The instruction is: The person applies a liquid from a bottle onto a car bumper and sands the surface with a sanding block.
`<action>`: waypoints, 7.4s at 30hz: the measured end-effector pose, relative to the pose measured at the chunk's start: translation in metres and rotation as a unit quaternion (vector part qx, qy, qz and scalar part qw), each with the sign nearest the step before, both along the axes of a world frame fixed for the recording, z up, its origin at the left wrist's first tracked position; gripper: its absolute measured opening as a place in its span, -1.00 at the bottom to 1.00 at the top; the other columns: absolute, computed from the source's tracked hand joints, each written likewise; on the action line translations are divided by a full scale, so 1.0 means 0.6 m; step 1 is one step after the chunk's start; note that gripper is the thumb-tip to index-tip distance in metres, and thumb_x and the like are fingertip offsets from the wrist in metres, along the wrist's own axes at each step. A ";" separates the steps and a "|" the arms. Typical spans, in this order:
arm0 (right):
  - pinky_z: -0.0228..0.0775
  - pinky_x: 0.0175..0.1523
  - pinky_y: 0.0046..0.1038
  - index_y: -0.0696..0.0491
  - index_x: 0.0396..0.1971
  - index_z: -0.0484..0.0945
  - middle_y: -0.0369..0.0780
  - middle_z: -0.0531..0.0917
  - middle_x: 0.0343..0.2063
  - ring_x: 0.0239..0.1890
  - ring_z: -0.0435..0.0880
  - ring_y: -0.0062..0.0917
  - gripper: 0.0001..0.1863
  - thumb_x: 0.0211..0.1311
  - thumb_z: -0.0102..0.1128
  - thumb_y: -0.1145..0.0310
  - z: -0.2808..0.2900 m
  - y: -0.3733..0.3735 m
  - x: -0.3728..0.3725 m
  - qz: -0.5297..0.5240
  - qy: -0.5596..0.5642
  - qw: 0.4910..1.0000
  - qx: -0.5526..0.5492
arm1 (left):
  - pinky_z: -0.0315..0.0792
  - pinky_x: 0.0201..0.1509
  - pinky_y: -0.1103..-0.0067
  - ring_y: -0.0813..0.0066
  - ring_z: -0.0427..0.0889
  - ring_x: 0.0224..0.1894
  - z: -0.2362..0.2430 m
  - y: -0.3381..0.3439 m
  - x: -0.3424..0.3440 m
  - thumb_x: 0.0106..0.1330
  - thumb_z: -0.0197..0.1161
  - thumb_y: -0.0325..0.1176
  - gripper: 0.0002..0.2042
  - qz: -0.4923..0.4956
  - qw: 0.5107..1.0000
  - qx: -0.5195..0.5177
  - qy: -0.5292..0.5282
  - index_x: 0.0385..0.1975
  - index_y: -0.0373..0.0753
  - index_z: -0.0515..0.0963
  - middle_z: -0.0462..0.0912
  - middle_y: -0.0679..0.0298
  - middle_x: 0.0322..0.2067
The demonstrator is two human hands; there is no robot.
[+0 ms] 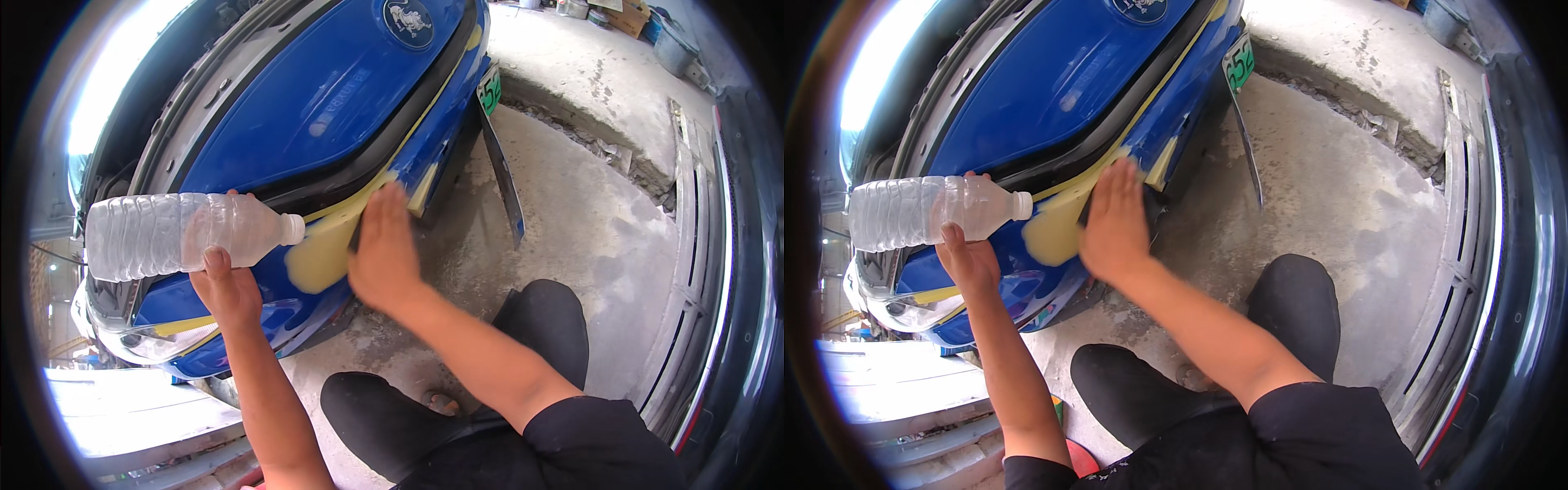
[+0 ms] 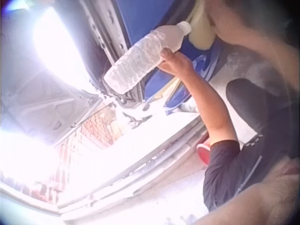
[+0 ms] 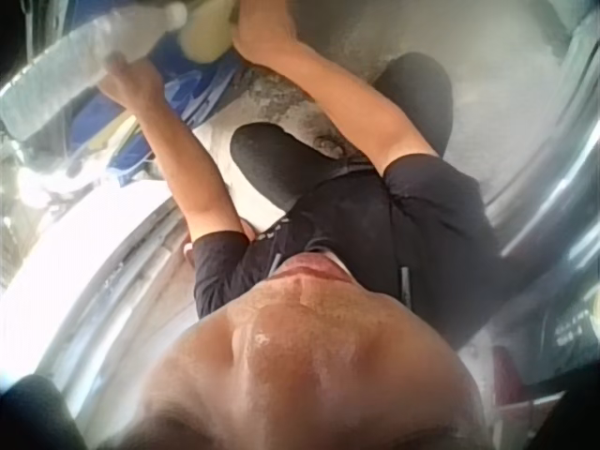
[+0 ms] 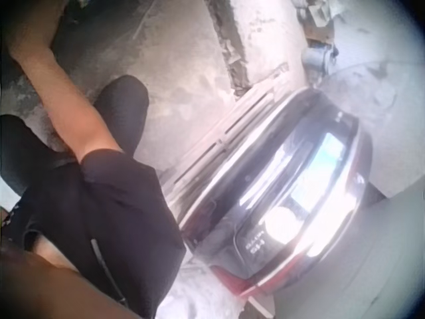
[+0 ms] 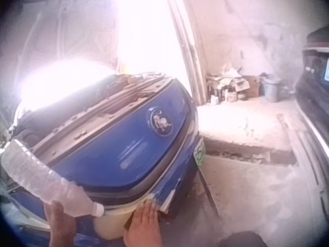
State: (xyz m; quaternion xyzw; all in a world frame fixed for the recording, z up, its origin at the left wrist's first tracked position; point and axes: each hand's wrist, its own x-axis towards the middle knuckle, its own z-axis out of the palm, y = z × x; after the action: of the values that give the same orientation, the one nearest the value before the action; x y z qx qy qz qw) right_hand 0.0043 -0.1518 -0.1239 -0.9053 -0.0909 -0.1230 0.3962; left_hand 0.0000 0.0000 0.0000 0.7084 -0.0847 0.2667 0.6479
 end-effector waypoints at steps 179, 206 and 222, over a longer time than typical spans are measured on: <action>0.49 -0.39 -0.38 0.23 -0.30 0.55 -0.16 0.64 -0.45 -0.46 0.60 -0.53 -0.79 0.10 0.33 0.46 0.034 -0.148 0.127 -0.026 0.269 0.806 0.527 | 0.30 0.29 0.26 0.11 0.49 0.16 -0.044 -0.054 0.016 0.12 0.41 0.04 -0.22 -0.064 0.997 0.053 0.002 0.20 -0.37 0.26 0.48 -0.06 0.10; 0.46 -0.14 -0.46 0.21 -0.16 0.53 -0.21 0.66 -0.30 -0.30 0.59 -0.54 -0.66 0.08 0.41 0.44 -0.033 -0.078 0.103 -0.031 0.214 0.805 0.552 | 0.32 0.29 0.22 0.07 0.49 0.16 -0.042 -0.064 0.026 0.08 0.44 0.07 -0.16 -0.066 0.997 0.048 -0.012 0.21 -0.37 0.22 0.46 -0.09 0.10; 0.44 0.00 -0.42 0.18 -0.12 0.50 -0.17 0.65 -0.24 -0.15 0.61 -0.51 -0.61 0.10 0.41 0.36 -0.009 -0.074 0.070 -0.037 0.211 0.806 0.552 | 0.31 0.29 0.20 0.04 0.46 0.19 -0.047 -0.054 0.024 0.11 0.41 0.08 -0.15 -0.064 0.996 0.055 -0.015 0.22 -0.38 0.19 0.44 -0.13 0.12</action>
State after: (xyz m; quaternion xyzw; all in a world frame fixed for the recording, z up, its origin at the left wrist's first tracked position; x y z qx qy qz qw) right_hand 0.0464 -0.1959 -0.1295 -0.5404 0.1121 0.0267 0.8335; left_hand 0.0142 -0.0323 -0.0284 0.7322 -0.1541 0.2301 0.6222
